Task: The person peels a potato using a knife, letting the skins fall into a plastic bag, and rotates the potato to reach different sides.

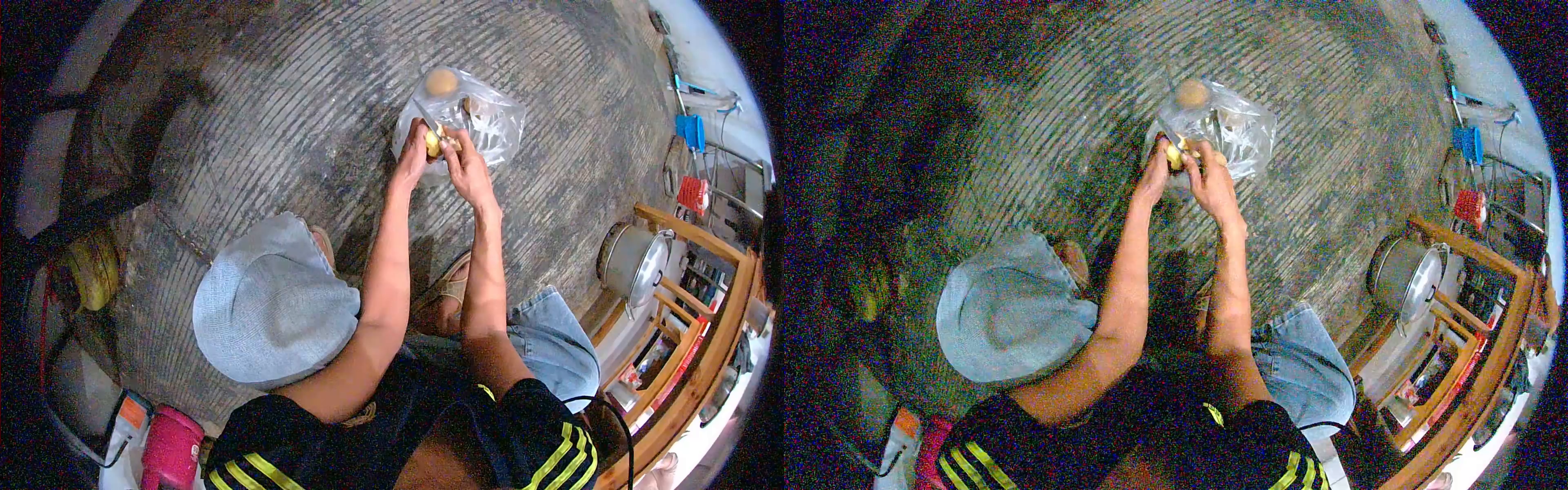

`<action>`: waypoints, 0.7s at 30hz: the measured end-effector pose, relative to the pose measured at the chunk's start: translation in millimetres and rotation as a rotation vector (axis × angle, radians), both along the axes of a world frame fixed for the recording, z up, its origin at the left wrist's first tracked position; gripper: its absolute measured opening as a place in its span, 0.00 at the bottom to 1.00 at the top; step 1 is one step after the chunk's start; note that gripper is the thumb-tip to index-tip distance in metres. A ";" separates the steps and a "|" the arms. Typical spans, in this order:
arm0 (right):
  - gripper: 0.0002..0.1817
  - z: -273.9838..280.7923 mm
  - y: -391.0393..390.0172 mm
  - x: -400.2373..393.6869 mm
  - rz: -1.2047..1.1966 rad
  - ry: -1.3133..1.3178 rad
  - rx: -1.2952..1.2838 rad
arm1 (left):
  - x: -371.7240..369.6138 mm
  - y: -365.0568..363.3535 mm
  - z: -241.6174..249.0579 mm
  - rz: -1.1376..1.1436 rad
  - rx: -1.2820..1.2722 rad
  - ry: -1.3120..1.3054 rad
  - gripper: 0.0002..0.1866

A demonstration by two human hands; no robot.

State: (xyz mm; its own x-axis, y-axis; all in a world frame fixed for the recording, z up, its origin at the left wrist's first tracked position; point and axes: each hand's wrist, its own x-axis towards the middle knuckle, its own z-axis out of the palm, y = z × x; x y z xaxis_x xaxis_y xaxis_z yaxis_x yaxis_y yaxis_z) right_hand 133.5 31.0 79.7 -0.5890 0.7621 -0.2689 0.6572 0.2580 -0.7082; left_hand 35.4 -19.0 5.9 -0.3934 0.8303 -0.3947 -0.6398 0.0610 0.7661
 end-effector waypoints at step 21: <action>0.15 -4.0 1.1 -0.7 -0.076 0.112 -0.022 | -3.1 -0.3 9.2 0.030 0.108 -0.022 0.20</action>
